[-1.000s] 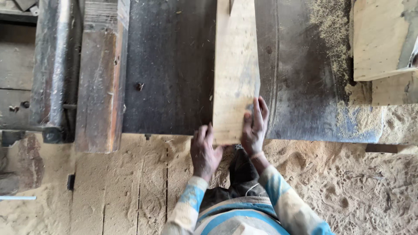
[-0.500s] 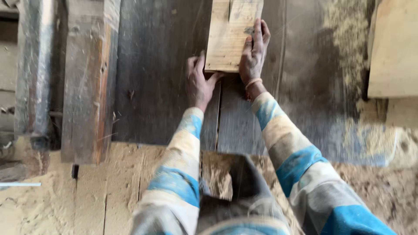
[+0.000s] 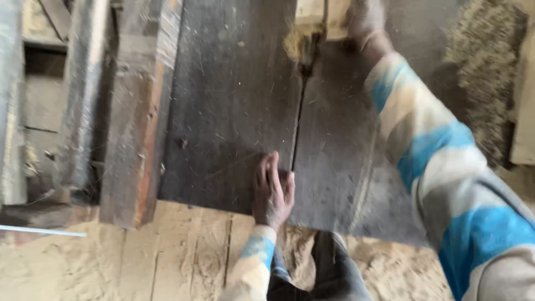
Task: The person feeds multiple wooden planks through a table saw, guiding each piece by hand along the blade. The person repeatedly positions, cuts, and removes planks, handling them one at a time.
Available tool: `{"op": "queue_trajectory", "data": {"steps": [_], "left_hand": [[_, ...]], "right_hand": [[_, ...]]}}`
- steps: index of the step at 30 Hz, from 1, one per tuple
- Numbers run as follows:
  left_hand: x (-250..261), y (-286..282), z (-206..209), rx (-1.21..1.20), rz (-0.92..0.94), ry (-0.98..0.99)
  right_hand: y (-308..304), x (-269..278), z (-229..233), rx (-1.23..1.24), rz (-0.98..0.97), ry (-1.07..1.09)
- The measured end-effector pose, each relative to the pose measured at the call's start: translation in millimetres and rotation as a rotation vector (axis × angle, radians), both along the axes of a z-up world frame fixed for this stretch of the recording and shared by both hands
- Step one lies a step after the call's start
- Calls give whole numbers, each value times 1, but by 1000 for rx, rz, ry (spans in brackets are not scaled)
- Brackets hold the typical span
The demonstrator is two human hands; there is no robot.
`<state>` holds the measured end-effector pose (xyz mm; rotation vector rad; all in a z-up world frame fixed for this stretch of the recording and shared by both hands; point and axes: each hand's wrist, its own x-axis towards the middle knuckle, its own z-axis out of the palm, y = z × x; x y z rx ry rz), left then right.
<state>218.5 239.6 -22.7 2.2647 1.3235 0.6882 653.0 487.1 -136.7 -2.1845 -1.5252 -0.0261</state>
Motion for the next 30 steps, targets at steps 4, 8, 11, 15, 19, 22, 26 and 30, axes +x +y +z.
{"op": "queue_trajectory", "data": {"steps": [4, 8, 11, 15, 19, 22, 26, 30], "left_hand": [[-10, -1, 1, 27, -127, -64], [-44, -59, -1, -110, -371, -78], [-109, -149, 6, -355, -343, -160], [-203, -256, 10, -577, -191, -234], [-234, -286, -3, -681, -124, -152], [-222, -273, -19, -545, -113, -209], [-204, -241, -31, -493, -127, -219], [-199, -222, -10, -400, -134, -204]], "right_hand": [[-149, -140, 42, 313, -10, 257], [-347, -311, 103, 329, -76, 155], [-450, -405, 141, 206, -123, 418], [-537, -495, 151, 142, -136, 496], [-552, -527, 144, 143, -80, 489], [-526, -528, 138, 161, -100, 493], [-492, -518, 133, 124, -215, 418], [-476, -507, 134, 67, -210, 406]]}}
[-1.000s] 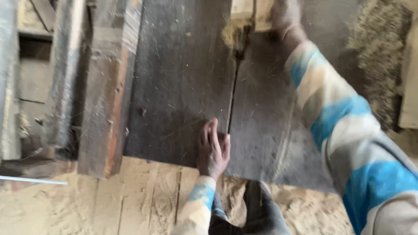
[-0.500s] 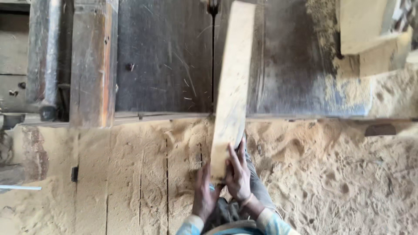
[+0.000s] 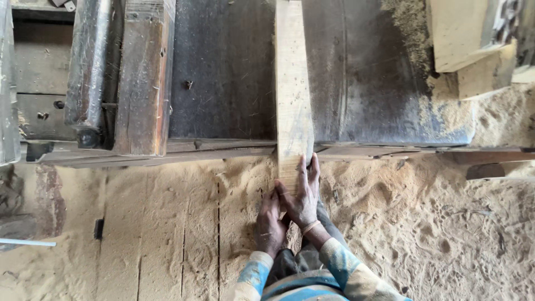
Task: The person feeds multiple wooden planks through a table saw, guiding each piece by hand along the blade. The person repeatedly positions, cuts, and removes planks, handling them one at a time.
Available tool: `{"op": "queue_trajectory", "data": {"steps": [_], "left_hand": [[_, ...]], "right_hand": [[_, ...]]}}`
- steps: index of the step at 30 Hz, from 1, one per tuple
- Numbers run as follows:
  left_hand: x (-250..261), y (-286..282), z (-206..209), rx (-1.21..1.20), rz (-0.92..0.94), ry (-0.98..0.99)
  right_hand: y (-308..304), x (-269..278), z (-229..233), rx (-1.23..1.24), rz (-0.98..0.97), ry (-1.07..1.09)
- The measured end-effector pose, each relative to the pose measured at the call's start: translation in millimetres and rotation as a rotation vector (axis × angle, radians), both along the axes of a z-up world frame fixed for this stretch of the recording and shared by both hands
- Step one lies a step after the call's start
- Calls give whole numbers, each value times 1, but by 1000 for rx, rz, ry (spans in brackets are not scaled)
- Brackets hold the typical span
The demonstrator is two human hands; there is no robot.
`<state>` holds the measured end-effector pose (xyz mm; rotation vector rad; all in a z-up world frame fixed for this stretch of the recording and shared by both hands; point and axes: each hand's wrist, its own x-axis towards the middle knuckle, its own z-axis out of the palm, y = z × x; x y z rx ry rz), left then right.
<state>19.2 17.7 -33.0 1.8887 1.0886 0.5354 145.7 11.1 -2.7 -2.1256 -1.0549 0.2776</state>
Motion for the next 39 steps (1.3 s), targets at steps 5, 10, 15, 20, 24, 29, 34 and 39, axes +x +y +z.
{"op": "queue_trajectory", "data": {"steps": [5, 10, 15, 20, 24, 29, 34, 39], "left_hand": [[14, 32, 27, 71, -53, 210], [51, 81, 31, 177, -79, 224], [101, 143, 20, 218, -31, 152], [156, 215, -3, 370, 52, -9], [196, 264, -17, 365, 85, -176], [250, 297, -7, 322, 304, -66], [233, 253, 1, 375, 285, -159], [198, 195, 10, 253, 197, -146]], "right_hand": [[19, 11, 5, -35, 35, -2], [70, 46, 7, -8, 57, 6], [130, 100, -19, 51, 62, -53], [208, 156, -40, 127, 64, -78], [255, 223, -28, 176, 220, 34], [197, 321, 1, 152, 103, 314], [85, 476, 64, 410, 18, -844], [59, 619, 102, -158, -290, -542]]}}
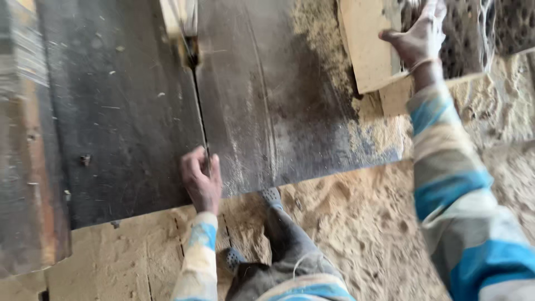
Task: The person feeds multiple wooden planks through a table saw, guiding each piece by hand along the blade. The person repeatedly positions, cuts, and removes planks, handling them one at a time.
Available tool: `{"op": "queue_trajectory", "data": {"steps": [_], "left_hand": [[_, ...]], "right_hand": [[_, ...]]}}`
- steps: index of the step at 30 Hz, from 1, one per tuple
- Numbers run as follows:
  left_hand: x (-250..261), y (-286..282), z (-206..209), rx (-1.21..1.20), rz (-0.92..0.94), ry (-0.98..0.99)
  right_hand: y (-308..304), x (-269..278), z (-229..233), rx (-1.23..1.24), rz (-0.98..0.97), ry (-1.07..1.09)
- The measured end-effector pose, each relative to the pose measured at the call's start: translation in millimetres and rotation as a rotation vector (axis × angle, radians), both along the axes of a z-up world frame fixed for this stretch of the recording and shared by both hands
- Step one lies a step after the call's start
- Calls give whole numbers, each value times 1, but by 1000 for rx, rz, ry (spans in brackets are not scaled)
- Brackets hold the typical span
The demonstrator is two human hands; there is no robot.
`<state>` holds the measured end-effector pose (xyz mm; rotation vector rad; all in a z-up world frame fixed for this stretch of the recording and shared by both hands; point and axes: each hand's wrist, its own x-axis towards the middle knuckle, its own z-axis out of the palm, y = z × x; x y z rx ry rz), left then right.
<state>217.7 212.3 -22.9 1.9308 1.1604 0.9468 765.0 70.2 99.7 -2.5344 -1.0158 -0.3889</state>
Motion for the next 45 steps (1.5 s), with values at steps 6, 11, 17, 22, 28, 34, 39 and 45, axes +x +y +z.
{"op": "queue_trajectory", "data": {"steps": [6, 11, 17, 22, 28, 34, 39, 45], "left_hand": [[-19, -33, 10, 56, -47, -29], [-39, -80, -5, -57, -50, -21], [-69, -200, -54, -753, -67, -260], [-105, -242, -119, -1569, -267, -632], [-197, -302, -72, -1407, -189, -620], [-213, -253, -43, -1205, -135, -489], [-147, -187, -42, -1120, -198, -670], [-130, -176, 3, -840, 206, -457]], "right_hand": [[27, -19, -7, 41, -161, 273], [45, -130, -14, -19, -205, 192], [-51, -338, 6, 117, -221, 394], [-155, -478, 31, 351, -149, 1040], [-232, -551, -54, 627, -214, 1687], [-202, -566, -106, 679, -113, 1679], [-155, -558, -77, 648, 8, 1398], [-120, -573, -76, 512, -36, 675]]}}
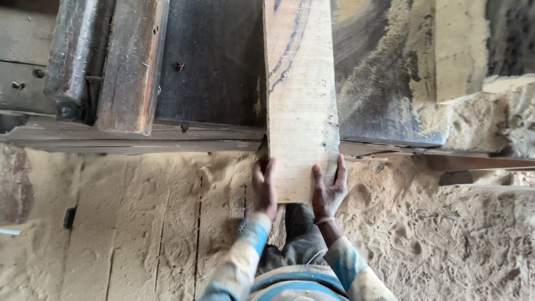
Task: The person feeds multiple wooden planks through a table saw, guiding each piece by hand along the blade. The person repeatedly positions, cuts, and removes planks, handling them one at a time.
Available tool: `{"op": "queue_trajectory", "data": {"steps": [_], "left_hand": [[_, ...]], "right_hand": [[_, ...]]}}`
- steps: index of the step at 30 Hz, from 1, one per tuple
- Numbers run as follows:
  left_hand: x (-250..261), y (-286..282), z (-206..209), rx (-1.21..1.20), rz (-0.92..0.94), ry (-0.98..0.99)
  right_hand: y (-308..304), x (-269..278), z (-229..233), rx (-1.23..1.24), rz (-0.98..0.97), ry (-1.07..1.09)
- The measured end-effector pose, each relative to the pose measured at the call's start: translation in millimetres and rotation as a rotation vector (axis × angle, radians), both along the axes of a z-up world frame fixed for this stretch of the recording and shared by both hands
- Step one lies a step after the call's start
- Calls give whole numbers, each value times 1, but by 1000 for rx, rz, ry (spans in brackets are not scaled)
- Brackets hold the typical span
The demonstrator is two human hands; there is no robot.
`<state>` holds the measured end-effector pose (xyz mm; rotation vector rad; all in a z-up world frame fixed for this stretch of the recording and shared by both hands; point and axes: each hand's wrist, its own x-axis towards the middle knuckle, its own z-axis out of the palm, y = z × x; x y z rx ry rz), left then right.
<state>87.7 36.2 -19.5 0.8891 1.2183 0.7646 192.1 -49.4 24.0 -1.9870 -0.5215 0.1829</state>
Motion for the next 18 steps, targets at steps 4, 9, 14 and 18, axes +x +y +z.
{"op": "queue_trajectory", "data": {"steps": [4, 9, 14, 18], "left_hand": [[2, -1, 18, 475, 69, 123], [26, 33, 17, 473, 137, 19], [58, 77, 15, 454, 132, 39], [85, 116, 14, 478, 137, 64]], "right_hand": [[14, -3, -4, 61, -117, 25], [44, 15, -1, 37, -101, 20], [88, 49, -5, 22, -62, -61], [127, 78, -8, 2, -63, -41]]}}
